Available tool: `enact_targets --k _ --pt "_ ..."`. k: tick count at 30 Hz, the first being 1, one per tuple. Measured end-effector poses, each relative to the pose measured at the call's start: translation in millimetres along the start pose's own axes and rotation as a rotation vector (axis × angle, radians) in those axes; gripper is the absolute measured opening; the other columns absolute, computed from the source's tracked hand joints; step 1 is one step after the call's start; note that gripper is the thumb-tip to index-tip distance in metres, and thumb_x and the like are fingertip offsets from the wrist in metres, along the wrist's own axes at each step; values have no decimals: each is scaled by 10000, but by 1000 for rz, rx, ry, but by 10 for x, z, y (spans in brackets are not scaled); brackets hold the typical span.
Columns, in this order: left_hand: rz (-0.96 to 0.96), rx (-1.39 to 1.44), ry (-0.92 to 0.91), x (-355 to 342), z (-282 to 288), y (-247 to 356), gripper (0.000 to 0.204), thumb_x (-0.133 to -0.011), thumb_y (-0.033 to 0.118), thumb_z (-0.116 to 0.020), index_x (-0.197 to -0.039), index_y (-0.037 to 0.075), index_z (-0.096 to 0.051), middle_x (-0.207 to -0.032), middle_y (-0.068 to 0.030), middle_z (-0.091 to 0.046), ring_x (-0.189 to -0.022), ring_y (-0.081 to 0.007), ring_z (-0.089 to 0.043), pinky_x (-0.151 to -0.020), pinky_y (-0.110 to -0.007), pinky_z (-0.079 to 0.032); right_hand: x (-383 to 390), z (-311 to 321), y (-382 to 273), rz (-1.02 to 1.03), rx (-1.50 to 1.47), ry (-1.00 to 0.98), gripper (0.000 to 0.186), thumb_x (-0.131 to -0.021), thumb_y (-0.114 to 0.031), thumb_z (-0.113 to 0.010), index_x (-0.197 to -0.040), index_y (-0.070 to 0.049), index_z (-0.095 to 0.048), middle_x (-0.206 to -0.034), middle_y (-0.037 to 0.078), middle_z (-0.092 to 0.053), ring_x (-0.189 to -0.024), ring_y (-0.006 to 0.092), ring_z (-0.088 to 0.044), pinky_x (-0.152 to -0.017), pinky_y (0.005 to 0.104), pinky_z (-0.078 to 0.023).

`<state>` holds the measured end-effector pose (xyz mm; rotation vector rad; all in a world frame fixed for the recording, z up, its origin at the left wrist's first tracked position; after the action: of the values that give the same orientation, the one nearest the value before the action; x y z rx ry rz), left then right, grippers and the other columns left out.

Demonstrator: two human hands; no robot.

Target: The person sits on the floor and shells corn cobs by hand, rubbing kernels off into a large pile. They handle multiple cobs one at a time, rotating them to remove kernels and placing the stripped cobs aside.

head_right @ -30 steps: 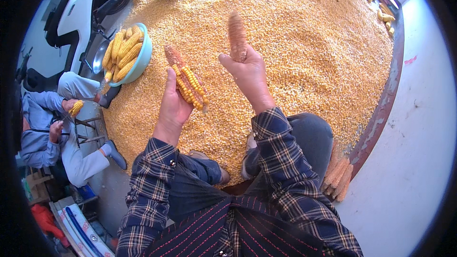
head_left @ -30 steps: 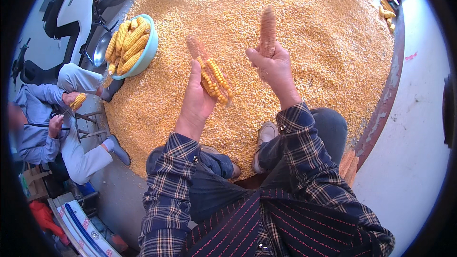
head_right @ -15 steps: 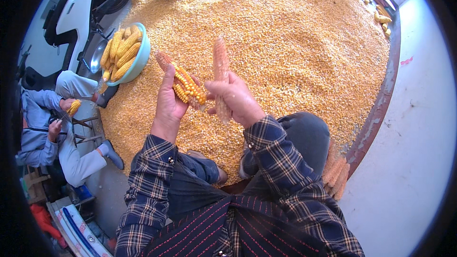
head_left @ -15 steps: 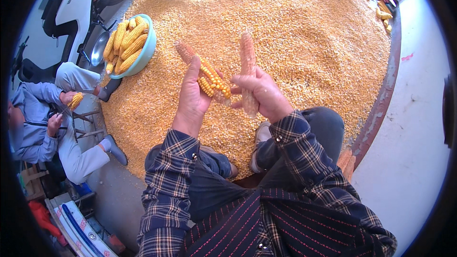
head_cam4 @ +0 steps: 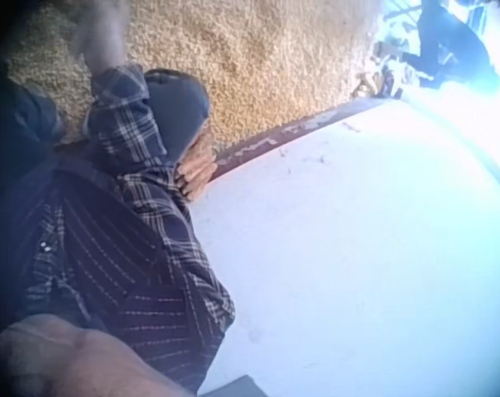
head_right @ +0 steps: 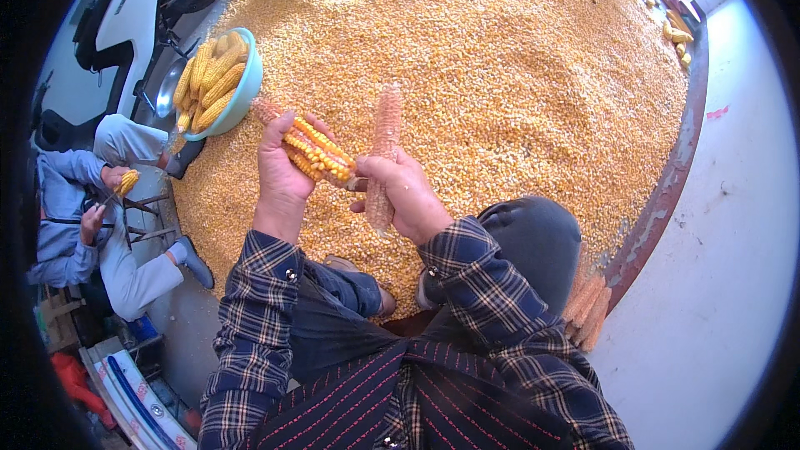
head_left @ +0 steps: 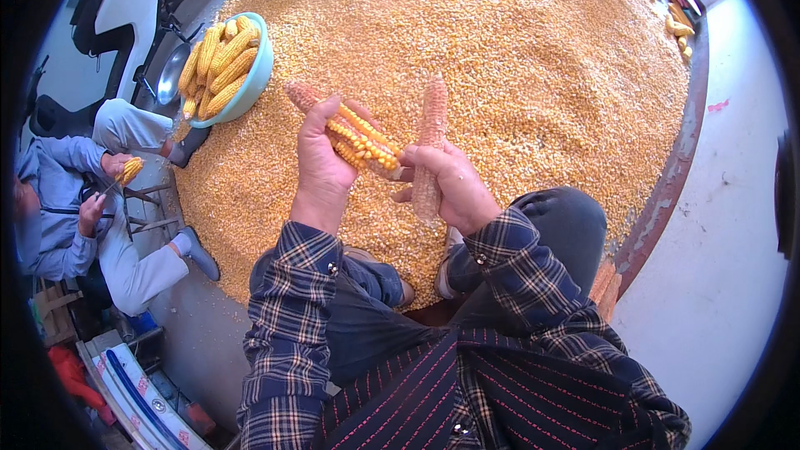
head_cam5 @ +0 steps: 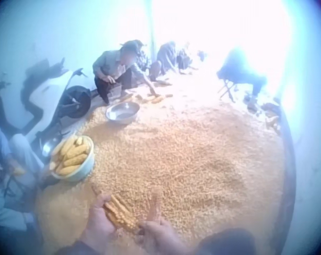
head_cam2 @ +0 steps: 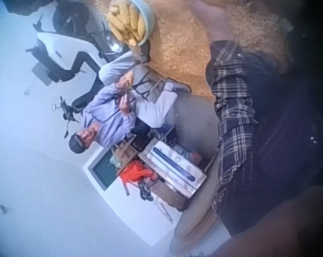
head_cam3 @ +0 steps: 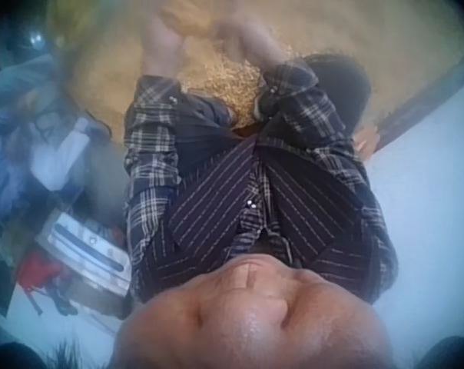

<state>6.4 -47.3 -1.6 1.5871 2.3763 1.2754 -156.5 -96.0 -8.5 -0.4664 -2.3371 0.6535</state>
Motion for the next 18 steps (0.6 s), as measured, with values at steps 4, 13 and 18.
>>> enact_targets --k 4,13,18 --pt "-25 -16 15 -3 -46 12 236 -767 195 -670 -908 46 -554 -849 -92 -623 -809 -253 -625 -791 -465 -511 -70 40 102 26 -117 -49 241 -864 -174 -571 -1031 -18 -495 -929 86 -565 -858 189 -586 -662 379 -549" --pt "-147 -37 244 -70 -22 -102 264 -798 246 -680 -923 50 -554 -817 -85 -624 -814 -246 -619 -770 -425 -514 -163 34 224 243 -39 16 252 -879 -145 -560 -1077 -10 -483 -968 66 -564 -886 147 -567 -780 309 -499" --pt "-104 -140 100 3 -48 -252 207 -799 208 -660 -885 53 -552 -727 -83 -597 -698 -226 -603 -720 -386 -513 -160 -101 260 483 -2 126 304 -865 -114 -570 -1116 -4 -438 -961 56 -549 -835 111 -534 -713 294 -479"
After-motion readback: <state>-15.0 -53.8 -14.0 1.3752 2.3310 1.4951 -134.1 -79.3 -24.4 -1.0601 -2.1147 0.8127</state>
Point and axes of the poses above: each hand's wrist, its own x-axis away from the middle knuckle, its own z-axis out of the back of the hand, y = z × x, the point moved 2 cm from there along -x, towards the middle knuckle
